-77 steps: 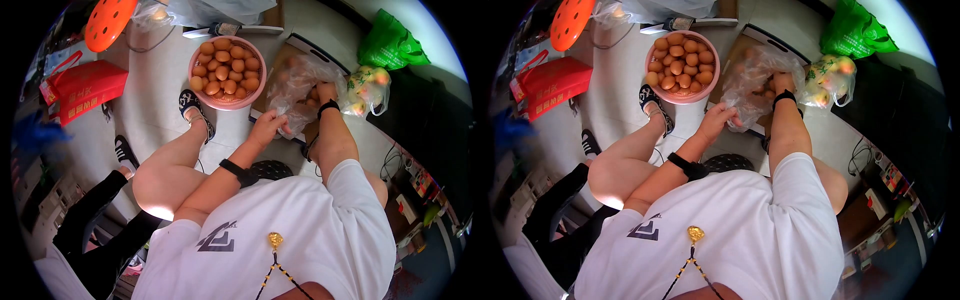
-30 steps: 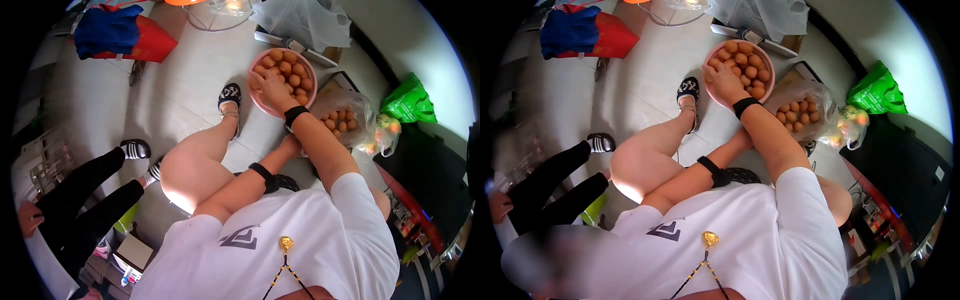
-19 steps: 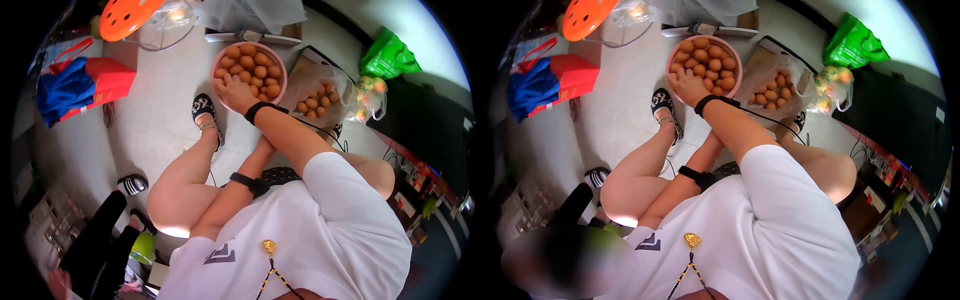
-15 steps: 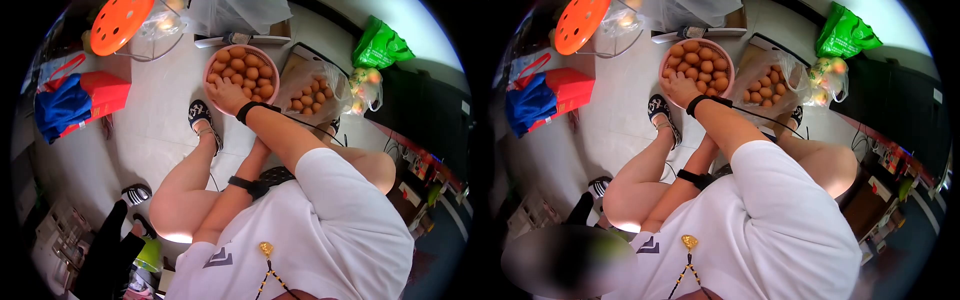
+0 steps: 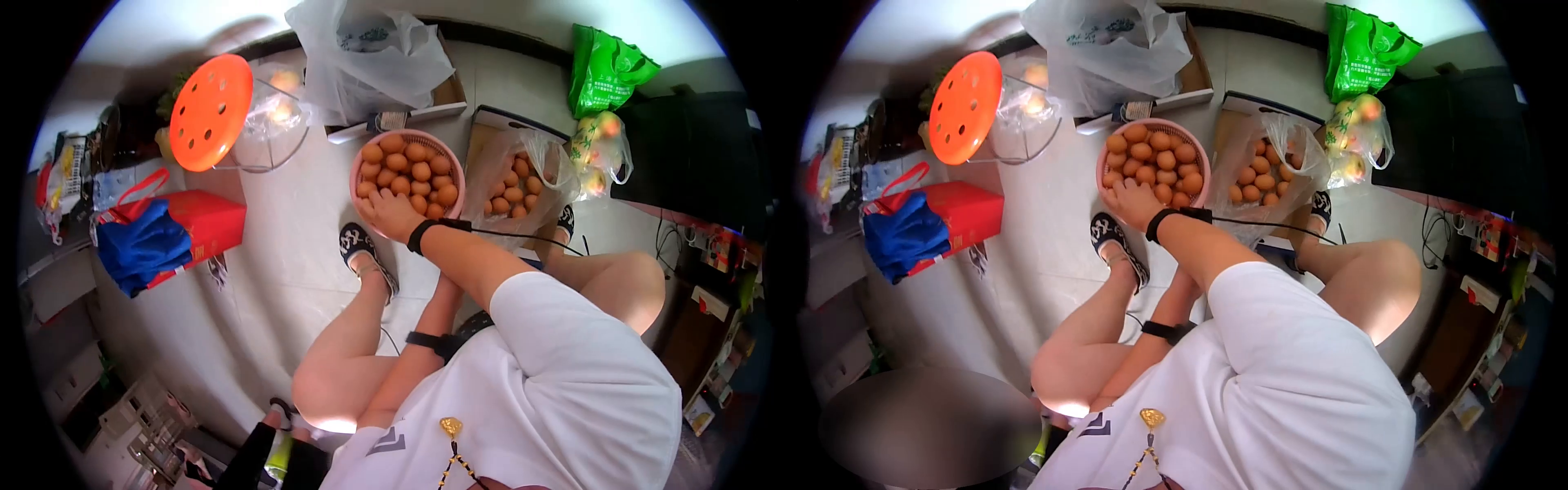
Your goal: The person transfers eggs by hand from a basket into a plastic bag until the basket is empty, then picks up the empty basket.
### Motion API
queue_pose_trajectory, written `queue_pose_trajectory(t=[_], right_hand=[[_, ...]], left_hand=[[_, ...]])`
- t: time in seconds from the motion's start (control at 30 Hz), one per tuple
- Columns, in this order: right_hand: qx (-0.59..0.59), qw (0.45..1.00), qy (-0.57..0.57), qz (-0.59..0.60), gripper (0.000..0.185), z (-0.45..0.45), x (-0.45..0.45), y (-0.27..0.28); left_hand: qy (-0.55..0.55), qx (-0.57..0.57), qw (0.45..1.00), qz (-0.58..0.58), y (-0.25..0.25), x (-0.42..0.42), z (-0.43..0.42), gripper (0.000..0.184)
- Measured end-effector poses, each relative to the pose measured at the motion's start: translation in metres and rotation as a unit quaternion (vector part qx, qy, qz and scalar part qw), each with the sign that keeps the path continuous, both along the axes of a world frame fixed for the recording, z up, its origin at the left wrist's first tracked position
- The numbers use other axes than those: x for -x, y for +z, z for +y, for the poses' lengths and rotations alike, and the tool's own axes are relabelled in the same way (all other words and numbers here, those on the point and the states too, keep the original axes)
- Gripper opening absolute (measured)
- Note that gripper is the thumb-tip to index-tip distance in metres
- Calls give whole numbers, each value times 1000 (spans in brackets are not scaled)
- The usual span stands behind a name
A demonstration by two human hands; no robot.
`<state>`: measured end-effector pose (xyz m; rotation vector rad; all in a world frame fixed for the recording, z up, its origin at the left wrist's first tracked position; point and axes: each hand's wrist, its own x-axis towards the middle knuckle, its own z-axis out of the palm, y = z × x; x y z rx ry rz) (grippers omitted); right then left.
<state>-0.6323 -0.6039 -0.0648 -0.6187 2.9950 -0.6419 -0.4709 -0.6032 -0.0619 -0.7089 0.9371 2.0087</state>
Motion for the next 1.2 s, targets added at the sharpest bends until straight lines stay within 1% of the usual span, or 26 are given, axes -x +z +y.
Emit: queue_pose_trajectory(t=[0.03, 0.07, 0.13, 0.2, 0.27, 0.33, 0.37, 0.4, 0.43, 0.47, 0.5, 0.53, 0.57, 0.6, 0.67, 0.7, 0.77, 0.8, 0.83, 0.87, 0.9, 1.03, 1.1, 1.13, 1.2], right_hand=[[2, 1000, 7, -18, 37, 0, 0, -2], [3, 1000, 2, -14, 37, -1, 0, -2], [0, 1000, -5, -21, 35, -3, 1, -3], [-2, 1000, -6, -17, 33, 0, 2, 2], [15, 999, 5, -47, 31, 3, 3, 6], [31, 998, 2, -62, 29, 4, 4, 10], [48, 996, 2, -80, 28, 5, 6, 12], [48, 996, -1, -78, 28, 7, 7, 15], [95, 994, -6, -58, 27, 9, 5, 17], [143, 989, -13, -39, 26, 11, 3, 20], [143, 989, -18, -44, 26, 15, 4, 25], [195, 979, -6, -63, 28, 20, 7, 29], [247, 966, 5, -83, 30, 25, 8, 35], [249, 964, -1, -91, 30, 34, 7, 51], [259, 945, -40, -197, 44, 60, 5, 86], [258, 944, -42, -200, 44, 73, 1, 89], [320, 940, -110, -45, 55, 102, -10, 91], [357, 925, -124, -44, 55, 119, -14, 90], [394, 907, -139, -44, 55, 138, -19, 89], [389, 897, -182, -103, 54, 157, -28, 89], [382, 882, -224, -161, 52, 174, -37, 89], [379, 862, -264, -205, 53, 225, -74, 64], [315, 874, -289, -231, 53, 238, -85, 44], [316, 873, -290, -232, 53, 240, -89, 39], [270, 858, -359, -250, 55, 240, -93, 33]], left_hand=[[23, -19, 998, -62, 9, 3, -1, 38], [17, -17, 998, -58, 6, 2, -2, 38], [-31, 3, 1000, 1, -2, 0, -3, 50], [-37, 17, 999, 10, 9, 5, -1, 49], [-43, 30, 998, 19, 20, 10, 2, 48], [-85, 74, 993, 36, 30, 14, 4, 47], [-87, 74, 993, 39, 35, 17, 5, 47], [-126, 116, 979, 112, 41, 19, 6, 46], [-163, 156, 957, 184, 46, 19, 8, 45], [-167, 155, 956, 183, 57, 23, 9, 45], [-177, 138, 968, 115, 68, 32, 10, 44], [-187, 121, 974, 42, 73, 37, 11, 43], [-192, 121, 973, 33, 68, 37, 12, 43], [-180, 133, 974, 18, 57, 38, 14, 40], [-169, 144, 975, -1, 52, 38, 17, 38], [-141, 135, 981, 7, 54, 39, 18, 33], [-129, 153, 979, 42, 56, 39, 21, 25], [-129, 153, 979, 39, 59, 39, 22, 25], [-101, 156, 981, 46, 65, 41, 24, 25], [-72, 160, 983, 53, 68, 41, 27, 25], [-66, 181, 979, 60, 68, 40, 30, 27], [-33, 196, 979, 54, 65, 37, 35, 28], [-14, 195, 979, 60, 62, 35, 38, 28], [-15, 197, 979, 59, 60, 34, 38, 28], [6, 215, 975, 58, 57, 34, 39, 28]])
